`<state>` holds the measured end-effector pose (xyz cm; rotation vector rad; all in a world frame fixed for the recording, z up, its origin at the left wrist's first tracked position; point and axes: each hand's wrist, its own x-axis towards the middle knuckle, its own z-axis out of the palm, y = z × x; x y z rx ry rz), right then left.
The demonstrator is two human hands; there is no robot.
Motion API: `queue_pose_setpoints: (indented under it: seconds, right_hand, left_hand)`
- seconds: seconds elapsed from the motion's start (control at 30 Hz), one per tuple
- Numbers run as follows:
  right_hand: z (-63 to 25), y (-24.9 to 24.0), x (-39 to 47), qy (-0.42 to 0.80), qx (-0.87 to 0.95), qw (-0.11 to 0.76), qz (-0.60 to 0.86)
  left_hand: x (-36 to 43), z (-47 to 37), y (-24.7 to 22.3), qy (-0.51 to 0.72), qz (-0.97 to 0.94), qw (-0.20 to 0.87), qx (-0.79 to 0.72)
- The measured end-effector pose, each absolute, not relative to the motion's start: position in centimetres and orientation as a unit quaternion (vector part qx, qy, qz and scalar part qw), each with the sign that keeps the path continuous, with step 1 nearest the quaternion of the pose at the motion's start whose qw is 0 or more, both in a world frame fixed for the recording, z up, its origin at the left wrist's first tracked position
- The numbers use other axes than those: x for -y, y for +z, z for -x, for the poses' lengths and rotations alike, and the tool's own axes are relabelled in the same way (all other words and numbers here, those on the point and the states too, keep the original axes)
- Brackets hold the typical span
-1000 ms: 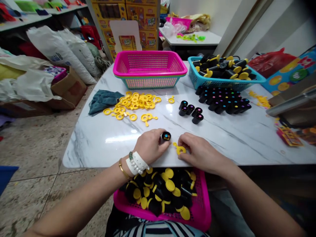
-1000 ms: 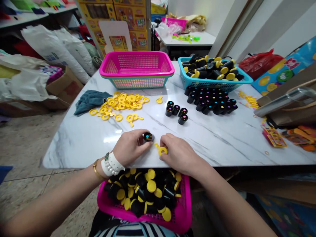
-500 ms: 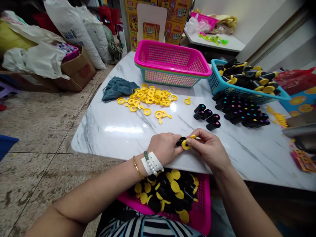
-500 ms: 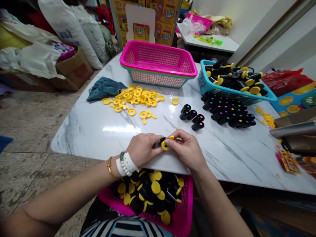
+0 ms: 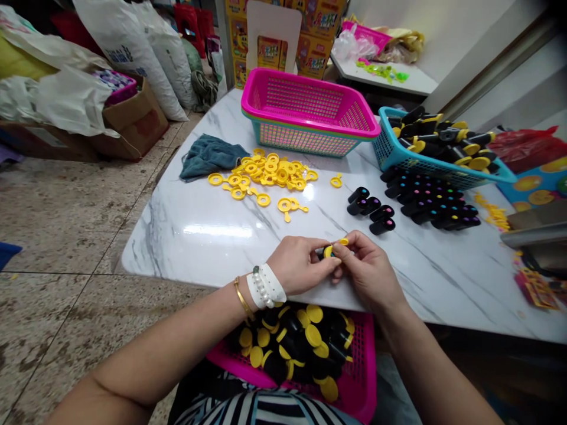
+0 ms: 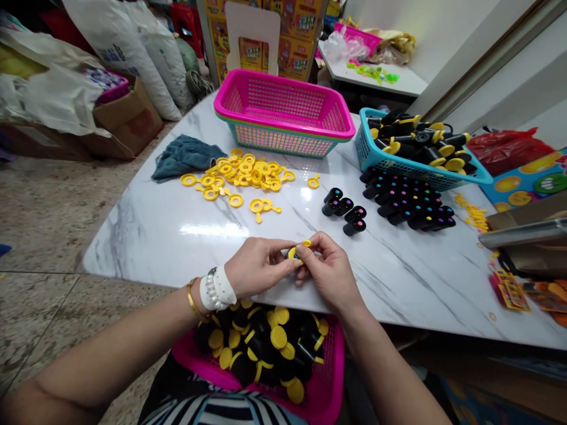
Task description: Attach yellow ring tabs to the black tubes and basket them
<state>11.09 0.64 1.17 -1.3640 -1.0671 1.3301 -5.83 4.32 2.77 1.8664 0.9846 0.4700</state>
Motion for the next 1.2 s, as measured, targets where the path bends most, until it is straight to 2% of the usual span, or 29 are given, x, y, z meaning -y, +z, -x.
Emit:
queue_pose_setpoints:
  seconds: [0.13, 0.27, 0.37, 0.53, 0.73, 0.97, 1.2]
  right_hand:
    - [-11.1, 1.2, -0.7, 0.541, 0.449, 0.451, 0.550]
    - [-11.2, 1.0, -1.2, 0.561, 0.435, 0.456, 0.537]
    - [-11.3, 0.9, -1.4, 0.583, 0.403, 0.480, 0.517]
    - [-11.2, 1.2, -1.2, 0.581, 0.348, 0.530, 0.510]
    - [-10.6, 1.5, -1.0, 0.559, 0.370, 0.520, 0.529]
    - [-10.8, 1.1, -0.9, 0.522, 0.424, 0.493, 0.553]
    - [-10.0, 1.9, 0.1, 0.409, 0.475, 0.488, 0.607]
  left_hand:
    - [-4.8, 5.4, 2.6, 0.176, -0.682, 0.597, -0.385]
    - [-4.8, 5.0, 2.2, 0.155, -0.615, 0.669, -0.387]
    - [-4.4, 5.1, 2.0, 0.165, -0.636, 0.659, -0.367]
    - [-3.6, 5.3, 1.6, 0.183, -0.705, 0.560, -0.394]
    - [-3.4, 5.0, 1.6, 0.195, -0.724, 0.526, -0.401]
    - [-3.5, 5.2, 2.1, 0.198, -0.715, 0.542, -0.395]
    - [-4.8, 4.7, 2.0, 0.189, -0.601, 0.673, -0.387]
